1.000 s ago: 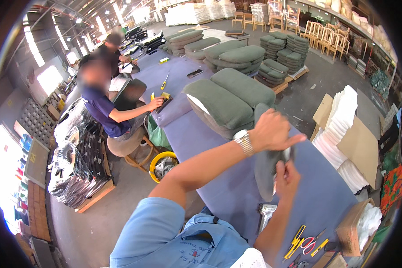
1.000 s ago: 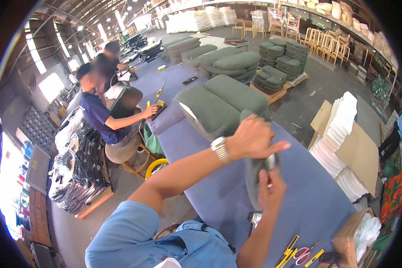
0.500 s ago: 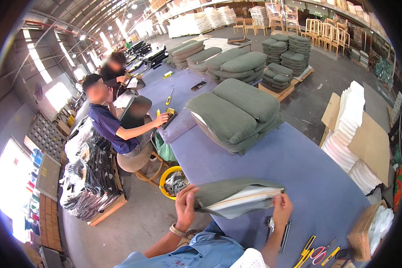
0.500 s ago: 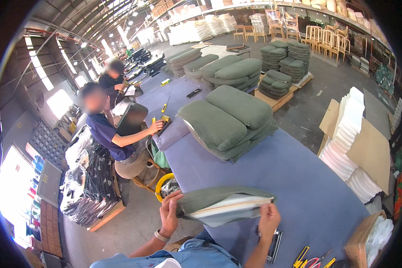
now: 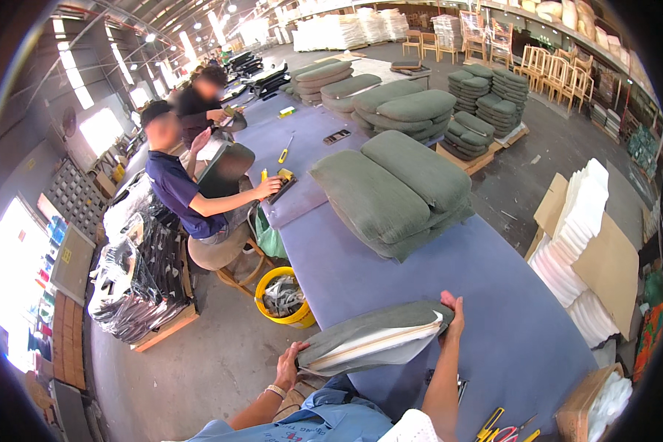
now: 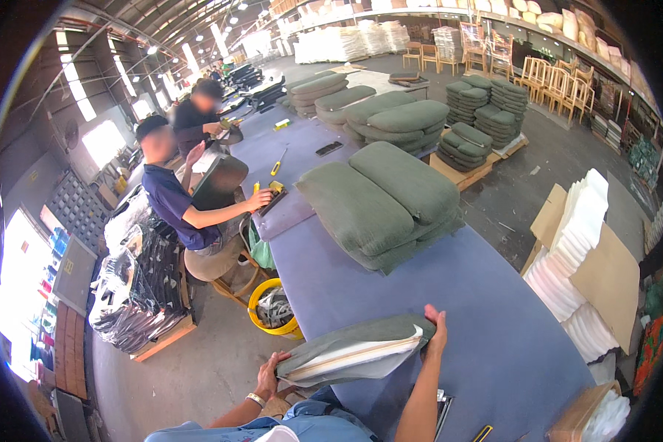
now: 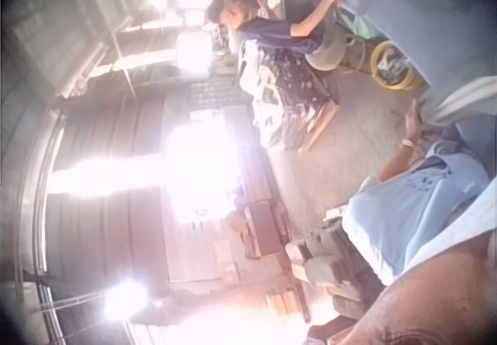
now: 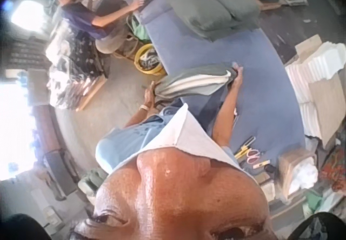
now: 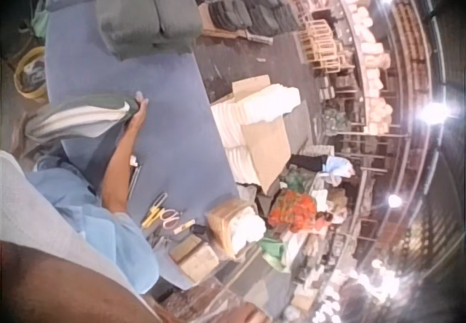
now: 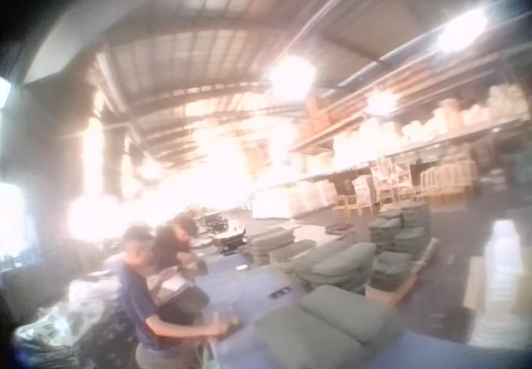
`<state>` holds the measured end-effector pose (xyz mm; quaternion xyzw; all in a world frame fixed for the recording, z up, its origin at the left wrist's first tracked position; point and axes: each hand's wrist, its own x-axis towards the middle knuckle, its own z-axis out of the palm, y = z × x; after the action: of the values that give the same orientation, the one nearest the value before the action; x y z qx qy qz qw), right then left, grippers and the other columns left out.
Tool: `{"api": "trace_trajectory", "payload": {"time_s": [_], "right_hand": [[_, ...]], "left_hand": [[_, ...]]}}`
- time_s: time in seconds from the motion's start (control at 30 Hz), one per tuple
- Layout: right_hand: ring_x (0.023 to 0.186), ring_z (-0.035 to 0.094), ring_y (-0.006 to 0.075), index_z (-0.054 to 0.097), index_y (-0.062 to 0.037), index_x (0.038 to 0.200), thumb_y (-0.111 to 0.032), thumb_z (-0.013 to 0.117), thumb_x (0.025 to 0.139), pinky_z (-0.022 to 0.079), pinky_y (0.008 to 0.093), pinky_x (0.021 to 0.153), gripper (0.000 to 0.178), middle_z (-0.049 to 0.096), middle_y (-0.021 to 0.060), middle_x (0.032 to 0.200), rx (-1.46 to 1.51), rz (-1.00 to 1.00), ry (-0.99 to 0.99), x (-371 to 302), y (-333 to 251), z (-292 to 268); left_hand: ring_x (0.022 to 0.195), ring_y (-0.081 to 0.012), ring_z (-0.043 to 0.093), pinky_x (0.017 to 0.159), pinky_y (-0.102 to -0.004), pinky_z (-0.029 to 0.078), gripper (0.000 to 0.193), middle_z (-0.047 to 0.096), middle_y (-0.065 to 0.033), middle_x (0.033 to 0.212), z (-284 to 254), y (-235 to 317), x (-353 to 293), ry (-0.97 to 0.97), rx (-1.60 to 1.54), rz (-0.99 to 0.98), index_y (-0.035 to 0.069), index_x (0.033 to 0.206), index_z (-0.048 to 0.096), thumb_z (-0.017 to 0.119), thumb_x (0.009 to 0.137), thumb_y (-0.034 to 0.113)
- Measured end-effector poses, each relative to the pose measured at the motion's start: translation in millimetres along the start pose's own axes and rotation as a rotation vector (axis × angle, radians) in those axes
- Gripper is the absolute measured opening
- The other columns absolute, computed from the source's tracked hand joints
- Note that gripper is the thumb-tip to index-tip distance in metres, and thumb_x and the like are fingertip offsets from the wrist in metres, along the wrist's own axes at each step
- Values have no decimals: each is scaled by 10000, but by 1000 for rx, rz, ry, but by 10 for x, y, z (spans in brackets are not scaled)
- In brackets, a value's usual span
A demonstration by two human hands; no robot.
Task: The person assembles a cushion by folding and stapling fabric around foam using a staple gun, then trims excess fabric with a utility knife. The person repeats this process on multiple cushions at a workbench in a workshop.
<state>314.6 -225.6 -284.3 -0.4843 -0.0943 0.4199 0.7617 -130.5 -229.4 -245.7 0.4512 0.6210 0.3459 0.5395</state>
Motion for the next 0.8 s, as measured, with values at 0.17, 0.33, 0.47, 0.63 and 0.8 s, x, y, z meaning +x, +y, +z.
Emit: {"api": "trace_trajectory", "payload": {"time_s": [0.17,0.33,0.47,0.63,0.8], "right_hand": [[1159,605,285,692,17,799,-537,447,1078,451,465,1041,667,712,207,1002,122,-63,50,-104,11,-9],[1096,611,247,692,-1,937,-489,495,1075,463,420,999,544,686,176,1018,77,-189,190,-292,-707,-177],[1006,607,179,675,-37,1048,-359,525,1090,488,371,926,358,669,136,1024,-467,-674,456,-923,-1241,-115],[721,671,305,659,-17,1130,-271,566,1053,532,486,687,281,728,50,898,-612,-50,462,-2526,-457,-2019],[726,672,301,659,-19,1131,-271,570,1051,533,482,689,279,728,52,900,-697,376,652,-3720,559,-1889]], "left_hand": [[1294,-252,568,1127,-392,406,627,630,-151,1391,-18,265,-17,-102,-102,-32,18,1292,718,449,1081,544],[1017,-186,682,823,-353,579,641,719,-96,1177,255,775,23,-271,19,-91,70,1314,712,423,1078,592],[878,-306,732,795,-450,576,757,751,-183,925,921,616,196,-236,358,-23,36,1097,779,376,1046,675],[899,-462,717,863,-529,548,733,722,-261,814,1225,800,220,-138,599,242,62,956,802,383,1038,659],[919,-472,708,869,-518,550,698,735,-257,872,1184,852,315,-187,605,188,111,1004,820,395,1034,664]]}}
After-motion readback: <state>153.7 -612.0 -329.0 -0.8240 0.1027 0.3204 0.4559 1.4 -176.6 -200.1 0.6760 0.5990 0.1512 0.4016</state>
